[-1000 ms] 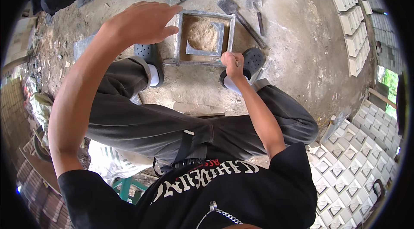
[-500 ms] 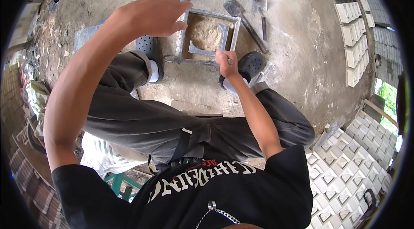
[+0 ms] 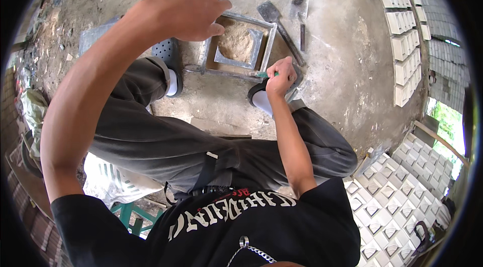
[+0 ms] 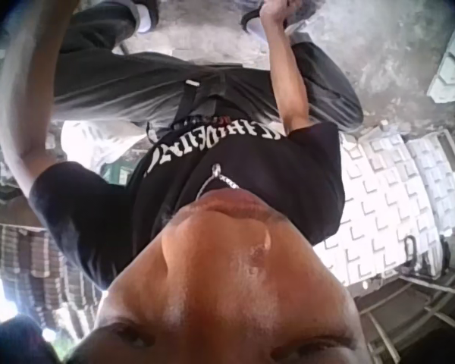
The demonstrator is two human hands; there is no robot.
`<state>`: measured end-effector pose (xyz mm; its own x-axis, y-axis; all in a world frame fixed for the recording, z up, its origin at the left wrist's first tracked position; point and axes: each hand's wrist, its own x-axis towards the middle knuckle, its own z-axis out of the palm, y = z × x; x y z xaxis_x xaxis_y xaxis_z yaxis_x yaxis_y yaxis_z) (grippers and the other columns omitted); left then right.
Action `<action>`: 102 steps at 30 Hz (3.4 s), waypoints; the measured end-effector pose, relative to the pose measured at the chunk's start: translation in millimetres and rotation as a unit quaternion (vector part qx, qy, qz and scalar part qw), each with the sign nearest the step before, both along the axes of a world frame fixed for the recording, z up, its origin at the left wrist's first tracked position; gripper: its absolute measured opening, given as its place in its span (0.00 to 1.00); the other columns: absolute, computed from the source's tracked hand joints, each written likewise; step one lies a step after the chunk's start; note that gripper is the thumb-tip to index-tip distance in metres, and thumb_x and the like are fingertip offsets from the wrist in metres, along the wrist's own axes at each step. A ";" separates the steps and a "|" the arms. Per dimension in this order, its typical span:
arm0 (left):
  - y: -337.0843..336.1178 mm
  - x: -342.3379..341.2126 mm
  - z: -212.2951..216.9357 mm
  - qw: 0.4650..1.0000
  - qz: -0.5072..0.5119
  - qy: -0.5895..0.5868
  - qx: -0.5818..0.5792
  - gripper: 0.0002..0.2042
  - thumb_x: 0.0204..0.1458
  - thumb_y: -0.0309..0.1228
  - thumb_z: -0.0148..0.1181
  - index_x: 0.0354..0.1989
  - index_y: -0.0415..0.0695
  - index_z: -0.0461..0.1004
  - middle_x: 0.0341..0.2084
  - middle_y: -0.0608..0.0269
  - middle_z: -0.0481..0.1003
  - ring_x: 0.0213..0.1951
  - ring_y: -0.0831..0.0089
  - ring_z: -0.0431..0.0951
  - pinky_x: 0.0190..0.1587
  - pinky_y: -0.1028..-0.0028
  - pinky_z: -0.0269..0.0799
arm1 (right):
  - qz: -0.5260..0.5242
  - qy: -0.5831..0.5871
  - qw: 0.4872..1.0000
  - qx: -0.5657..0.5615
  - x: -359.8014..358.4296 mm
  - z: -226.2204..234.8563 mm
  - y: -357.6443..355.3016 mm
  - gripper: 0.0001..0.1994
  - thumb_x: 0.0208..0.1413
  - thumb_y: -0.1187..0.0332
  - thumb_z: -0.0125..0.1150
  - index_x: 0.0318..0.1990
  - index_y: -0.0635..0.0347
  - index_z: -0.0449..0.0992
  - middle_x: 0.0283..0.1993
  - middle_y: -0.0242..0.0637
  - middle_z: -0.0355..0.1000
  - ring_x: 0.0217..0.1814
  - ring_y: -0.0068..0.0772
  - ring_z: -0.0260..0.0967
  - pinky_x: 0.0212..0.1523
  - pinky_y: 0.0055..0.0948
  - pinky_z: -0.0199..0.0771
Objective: The person fills a metal mold with a sand-like mixture using a small scoop and hands, then scrapes the top level with a trowel.
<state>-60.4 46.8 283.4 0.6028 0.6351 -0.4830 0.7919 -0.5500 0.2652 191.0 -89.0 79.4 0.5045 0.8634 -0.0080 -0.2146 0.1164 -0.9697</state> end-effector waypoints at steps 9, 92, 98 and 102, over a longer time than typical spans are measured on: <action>0.5 4.1 -1.3 1.000 -0.001 -0.013 0.005 0.25 0.56 0.40 0.53 0.61 0.45 0.61 0.52 0.54 0.71 0.55 0.57 0.69 0.59 0.60 0.61 | 0.079 -0.064 0.995 0.011 9.6 -17.4 2.5 0.24 0.61 0.65 0.53 0.13 0.55 0.53 0.14 0.26 0.51 0.14 0.18 0.45 0.16 0.23 0.43; -5.1 -3.0 2.7 0.998 -0.004 -0.040 0.039 0.23 0.55 0.38 0.55 0.58 0.43 0.65 0.49 0.53 0.73 0.53 0.56 0.71 0.56 0.60 0.64 | 0.145 -0.127 0.979 -0.070 0.7 -26.3 -1.0 0.20 0.56 0.68 0.48 0.12 0.59 0.57 0.14 0.24 0.55 0.17 0.13 0.49 0.17 0.25 0.43; -4.1 -4.3 3.8 0.998 0.002 -0.035 0.050 0.23 0.55 0.38 0.55 0.57 0.43 0.65 0.49 0.53 0.73 0.52 0.57 0.71 0.56 0.61 0.65 | 0.139 -0.043 0.989 -0.029 2.2 -15.8 2.1 0.20 0.57 0.69 0.46 0.12 0.57 0.55 0.13 0.23 0.52 0.16 0.14 0.45 0.17 0.24 0.41; 0.5 -5.7 3.6 0.999 0.002 -0.030 0.028 0.23 0.55 0.39 0.54 0.57 0.43 0.65 0.49 0.53 0.73 0.53 0.57 0.71 0.56 0.61 0.65 | 0.123 -0.029 0.991 -0.054 -0.5 1.8 12.7 0.21 0.58 0.69 0.46 0.12 0.56 0.53 0.13 0.24 0.51 0.16 0.14 0.45 0.17 0.23 0.41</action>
<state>-66.1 47.3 287.0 0.6262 0.6629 -0.4103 0.7784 -0.5616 0.2805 190.5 -76.4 81.3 0.2816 0.9558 -0.0845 -0.1664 -0.0381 -0.9853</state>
